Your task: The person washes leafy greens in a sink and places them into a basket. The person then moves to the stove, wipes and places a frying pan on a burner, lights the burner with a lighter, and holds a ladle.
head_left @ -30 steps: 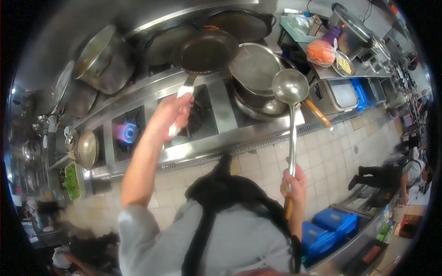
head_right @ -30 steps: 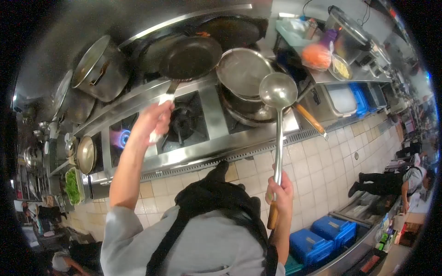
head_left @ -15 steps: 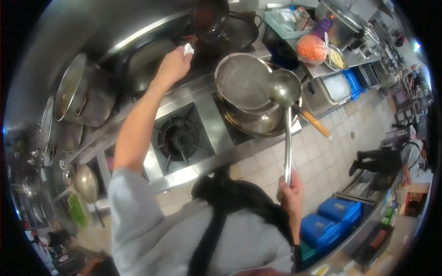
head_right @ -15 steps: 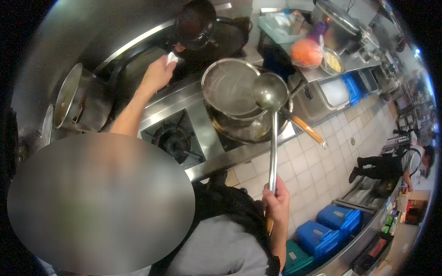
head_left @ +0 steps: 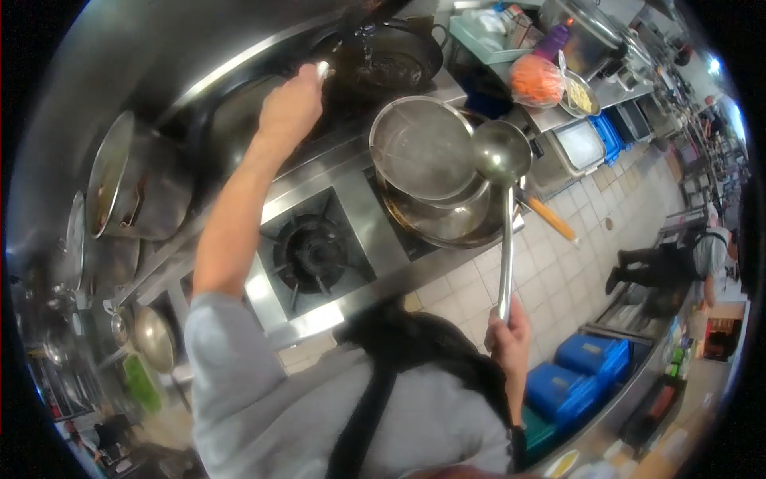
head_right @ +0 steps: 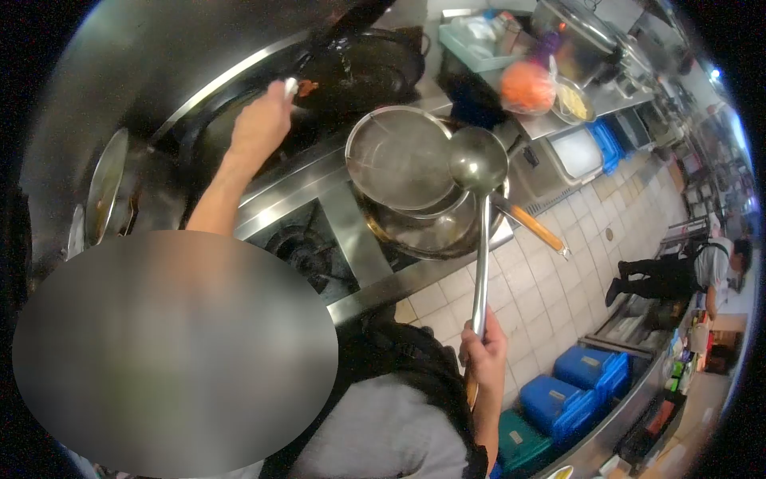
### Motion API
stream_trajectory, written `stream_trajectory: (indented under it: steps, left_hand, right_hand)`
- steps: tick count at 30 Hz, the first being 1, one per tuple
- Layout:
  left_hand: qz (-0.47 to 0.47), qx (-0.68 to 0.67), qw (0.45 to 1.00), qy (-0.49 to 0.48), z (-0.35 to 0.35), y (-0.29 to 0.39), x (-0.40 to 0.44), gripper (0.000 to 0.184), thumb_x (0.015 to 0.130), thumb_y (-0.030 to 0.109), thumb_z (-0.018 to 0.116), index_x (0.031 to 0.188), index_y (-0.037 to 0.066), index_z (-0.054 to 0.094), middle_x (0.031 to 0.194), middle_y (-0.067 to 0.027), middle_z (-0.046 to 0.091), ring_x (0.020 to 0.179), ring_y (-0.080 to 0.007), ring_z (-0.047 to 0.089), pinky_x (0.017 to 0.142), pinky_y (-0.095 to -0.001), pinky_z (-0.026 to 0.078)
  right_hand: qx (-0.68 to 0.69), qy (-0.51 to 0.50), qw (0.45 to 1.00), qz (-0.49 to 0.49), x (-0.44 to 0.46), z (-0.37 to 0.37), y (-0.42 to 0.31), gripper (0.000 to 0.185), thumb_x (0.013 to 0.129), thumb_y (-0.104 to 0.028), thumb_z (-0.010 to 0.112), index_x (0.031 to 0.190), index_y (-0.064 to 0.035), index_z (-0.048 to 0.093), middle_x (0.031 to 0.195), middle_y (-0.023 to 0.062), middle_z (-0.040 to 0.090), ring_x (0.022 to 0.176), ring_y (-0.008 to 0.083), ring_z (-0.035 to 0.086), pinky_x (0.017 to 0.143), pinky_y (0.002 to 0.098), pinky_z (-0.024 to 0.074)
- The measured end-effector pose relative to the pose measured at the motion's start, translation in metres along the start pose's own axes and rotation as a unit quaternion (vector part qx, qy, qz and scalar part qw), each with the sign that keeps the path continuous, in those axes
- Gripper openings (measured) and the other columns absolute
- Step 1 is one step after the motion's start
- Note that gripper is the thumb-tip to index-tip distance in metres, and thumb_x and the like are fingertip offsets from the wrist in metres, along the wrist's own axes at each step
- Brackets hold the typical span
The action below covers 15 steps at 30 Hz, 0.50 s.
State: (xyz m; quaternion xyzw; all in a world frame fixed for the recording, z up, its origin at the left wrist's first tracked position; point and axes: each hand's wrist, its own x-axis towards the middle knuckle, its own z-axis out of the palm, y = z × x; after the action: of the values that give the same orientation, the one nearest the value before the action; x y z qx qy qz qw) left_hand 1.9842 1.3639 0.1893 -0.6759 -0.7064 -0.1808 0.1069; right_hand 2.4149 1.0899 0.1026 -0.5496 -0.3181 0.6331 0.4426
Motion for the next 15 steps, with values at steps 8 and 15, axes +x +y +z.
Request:
stream_trajectory:
  steps: [8, 15]
  left_hand:
    - [0.044, -0.01, 0.996, 0.079, -0.013, -0.038, 0.017, 0.047, 0.103, 0.048, 0.038, 0.119, 0.008, 0.058, 0.104, -0.0261, 0.066, 0.098, -0.0442, 0.063, 0.08, -0.0528, 0.049]
    - [-0.002, 0.044, 0.999, -0.003, 0.025, -0.023, -0.002, 0.04, 0.104, 0.04, 0.041, 0.098, 0.002, 0.053, 0.091, -0.0282, 0.064, 0.087, -0.0499, 0.06, 0.07, -0.0554, 0.048]
  right_hand:
    - [-0.072, -0.038, 0.997, 0.008, 0.0, -0.004, -0.015, 0.062, 0.091, -0.007, 0.06, 0.149, -0.0113, 0.039, 0.079, -0.0038, 0.053, 0.056, 0.0057, 0.048, 0.048, 0.0221, 0.0405]
    - [-0.07, -0.06, 0.995, -0.032, -0.008, -0.01, -0.021, 0.065, 0.092, -0.011, 0.059, 0.152, -0.011, 0.034, 0.078, -0.0027, 0.051, 0.057, 0.0058, 0.048, 0.05, 0.022, 0.0416]
